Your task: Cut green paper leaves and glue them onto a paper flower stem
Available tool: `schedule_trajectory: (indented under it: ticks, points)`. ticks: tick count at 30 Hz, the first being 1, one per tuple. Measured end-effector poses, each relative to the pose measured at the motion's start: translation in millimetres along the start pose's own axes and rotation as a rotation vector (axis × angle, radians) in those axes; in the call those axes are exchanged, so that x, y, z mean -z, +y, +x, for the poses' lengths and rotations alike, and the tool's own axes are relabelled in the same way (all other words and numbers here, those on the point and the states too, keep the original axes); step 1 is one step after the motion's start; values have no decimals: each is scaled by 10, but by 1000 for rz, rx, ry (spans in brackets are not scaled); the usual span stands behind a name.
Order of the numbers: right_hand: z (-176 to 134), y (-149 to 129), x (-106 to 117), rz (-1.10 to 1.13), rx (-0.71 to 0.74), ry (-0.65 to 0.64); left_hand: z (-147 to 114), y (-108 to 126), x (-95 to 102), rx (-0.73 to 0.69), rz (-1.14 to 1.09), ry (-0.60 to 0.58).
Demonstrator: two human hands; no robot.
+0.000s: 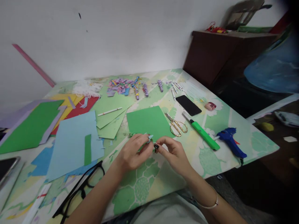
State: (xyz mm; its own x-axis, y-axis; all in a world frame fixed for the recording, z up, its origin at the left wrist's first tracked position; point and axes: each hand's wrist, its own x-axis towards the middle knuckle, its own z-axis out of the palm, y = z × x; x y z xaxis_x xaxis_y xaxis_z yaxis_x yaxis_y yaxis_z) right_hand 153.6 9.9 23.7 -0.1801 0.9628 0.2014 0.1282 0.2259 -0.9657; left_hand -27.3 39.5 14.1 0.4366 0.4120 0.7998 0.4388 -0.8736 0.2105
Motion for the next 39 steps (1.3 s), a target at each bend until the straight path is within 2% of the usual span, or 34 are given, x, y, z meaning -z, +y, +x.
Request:
schedule_trajectory:
  ticks: [7,14,24,32,39]
  points:
    - [-6,-134,33,-165,79,67,-52,-41,19,-176,94,8]
    - [-17,-188,54,-401,192,112,-73,-34,6,-129,105,-11]
    - [-34,-134,-19,-630,485,178,-2,-2,26,-178,145,-27]
    - [-43,-160,-29,-727,459,152,27,13,35,-246,115,-22]
    - [-37,-173,-13,-694,435,161,11,14,40,-228,124,-28]
